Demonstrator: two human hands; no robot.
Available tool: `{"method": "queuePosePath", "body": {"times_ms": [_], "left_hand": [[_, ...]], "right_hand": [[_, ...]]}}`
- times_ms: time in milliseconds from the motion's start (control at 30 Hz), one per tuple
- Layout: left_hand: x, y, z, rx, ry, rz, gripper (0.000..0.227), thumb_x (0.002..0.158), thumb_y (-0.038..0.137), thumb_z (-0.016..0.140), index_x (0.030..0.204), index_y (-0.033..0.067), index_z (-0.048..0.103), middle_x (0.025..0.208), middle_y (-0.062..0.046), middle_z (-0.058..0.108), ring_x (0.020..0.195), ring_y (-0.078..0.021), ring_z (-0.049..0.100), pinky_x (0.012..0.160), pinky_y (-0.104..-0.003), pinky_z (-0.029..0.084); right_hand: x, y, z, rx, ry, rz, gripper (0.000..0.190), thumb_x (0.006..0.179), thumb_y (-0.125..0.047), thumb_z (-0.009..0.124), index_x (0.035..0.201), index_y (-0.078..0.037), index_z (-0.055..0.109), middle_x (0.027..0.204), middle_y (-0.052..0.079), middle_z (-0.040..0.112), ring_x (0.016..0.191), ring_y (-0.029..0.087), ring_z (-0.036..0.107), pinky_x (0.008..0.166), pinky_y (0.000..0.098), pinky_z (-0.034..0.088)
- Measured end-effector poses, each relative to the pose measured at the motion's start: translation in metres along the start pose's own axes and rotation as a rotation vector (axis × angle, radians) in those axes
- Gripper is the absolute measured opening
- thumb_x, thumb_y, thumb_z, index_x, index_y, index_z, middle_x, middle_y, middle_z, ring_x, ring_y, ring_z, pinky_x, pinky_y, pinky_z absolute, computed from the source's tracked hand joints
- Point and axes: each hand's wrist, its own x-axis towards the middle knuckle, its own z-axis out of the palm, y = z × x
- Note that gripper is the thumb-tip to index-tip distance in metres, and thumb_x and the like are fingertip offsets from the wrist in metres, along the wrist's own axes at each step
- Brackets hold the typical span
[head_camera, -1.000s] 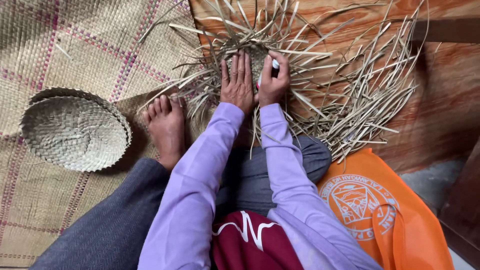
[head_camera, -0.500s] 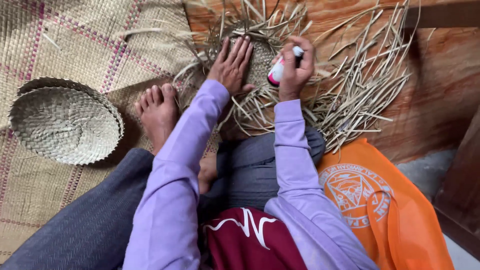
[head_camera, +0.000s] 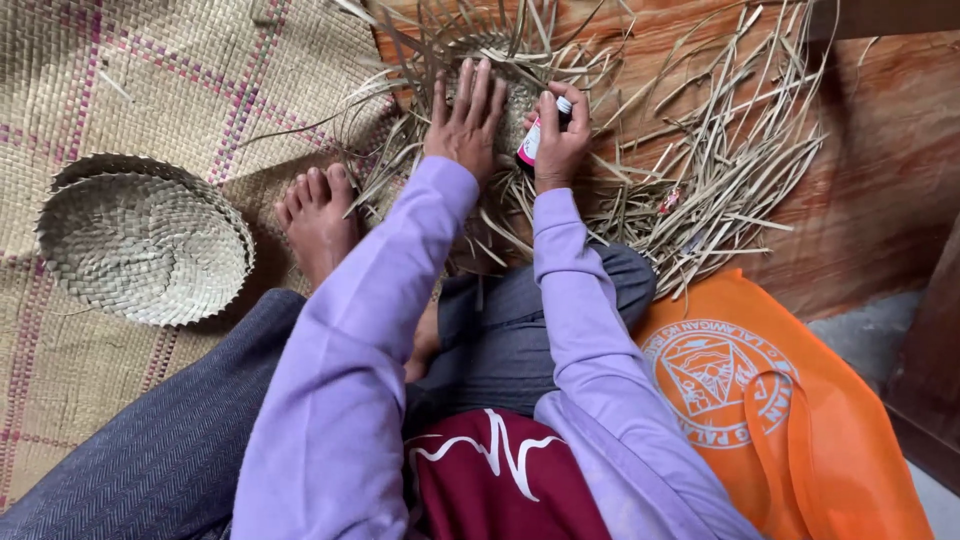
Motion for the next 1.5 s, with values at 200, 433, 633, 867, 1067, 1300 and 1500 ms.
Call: {"method": "queuePosePath", "body": {"times_ms": [200,433,633,867,1067,1300,1500], "left_hand": [[-0.018,0.004,-0.051,-0.346,-0.165,-0.161,0.128,0.086,0.074,0.07,0.17,0.0009,0.008,0.174,-0.027,-0.001,0.161,-0.0375,-0.007,0.125,-0.058,-0.013],[-0.017,0.006,-0.051,-0.338,-0.098,-0.156,0.114,0.094,0.073,0.053,0.17,-0.0027,0.013,0.174,-0.028,0.003,0.16,-0.0363,-0.005,0.124,-0.062,-0.011],[-0.017,0.006,-0.038,-0.225,0.069,-0.158,0.073,0.11,0.035,0.046,0.166,-0.0083,0.026,0.171,-0.028,0.016,0.158,-0.04,0.007,0.126,-0.064,-0.001],[-0.015,0.002,-0.051,-0.338,-0.182,-0.138,0.133,0.084,0.087,0.054,0.169,-0.0043,0.007,0.174,-0.028,-0.002,0.161,-0.0377,-0.008,0.125,-0.062,-0.012],[-0.015,0.007,-0.039,-0.345,-0.116,-0.152,0.089,0.106,0.045,0.048,0.169,-0.0064,0.013,0.173,-0.027,0.001,0.159,-0.0381,-0.006,0.125,-0.063,-0.01],[-0.015,0.002,-0.042,-0.302,-0.227,-0.147,0.131,0.088,0.087,0.051,0.169,-0.0025,0.0,0.174,-0.026,-0.008,0.161,-0.0363,-0.012,0.126,-0.059,-0.014],[-0.017,0.005,-0.038,-0.339,-0.104,-0.132,0.094,0.109,0.055,0.044,0.168,-0.0102,0.011,0.173,-0.03,0.0,0.159,-0.0386,-0.007,0.124,-0.062,-0.013]], "right_hand": [[-0.012,-0.012,0.008,-0.343,0.012,-0.197,0.015,0.098,-0.012,0.068,0.113,-0.012,0.067,0.085,0.0,0.07,0.068,0.011,0.063,0.061,0.0269,0.053],[-0.017,-0.018,0.028,-0.518,0.039,-0.347,0.014,0.094,-0.004,0.066,0.107,-0.01,0.066,0.104,0.003,0.072,0.088,0.019,0.068,0.082,0.0324,0.057],[0.031,-0.007,0.078,-0.528,0.094,-0.438,0.013,0.095,-0.013,0.069,0.106,-0.018,0.068,0.093,-0.003,0.078,0.074,0.015,0.072,0.067,0.0302,0.058],[-0.005,-0.007,0.02,-0.411,0.045,-0.328,0.013,0.096,-0.004,0.067,0.108,-0.01,0.068,0.102,0.004,0.074,0.085,0.017,0.068,0.077,0.0302,0.057],[0.014,-0.001,0.067,-0.499,0.076,-0.386,0.014,0.096,-0.01,0.067,0.109,-0.015,0.067,0.101,0.0,0.076,0.085,0.017,0.071,0.076,0.0316,0.059],[-0.002,-0.009,0.031,-0.394,0.107,-0.362,0.014,0.097,-0.007,0.067,0.11,-0.013,0.068,0.107,0.003,0.075,0.093,0.019,0.071,0.082,0.0327,0.06],[0.004,0.028,0.053,-0.421,0.126,-0.403,0.01,0.101,-0.015,0.064,0.11,-0.018,0.066,0.1,0.002,0.074,0.084,0.017,0.069,0.068,0.0321,0.063]]}}
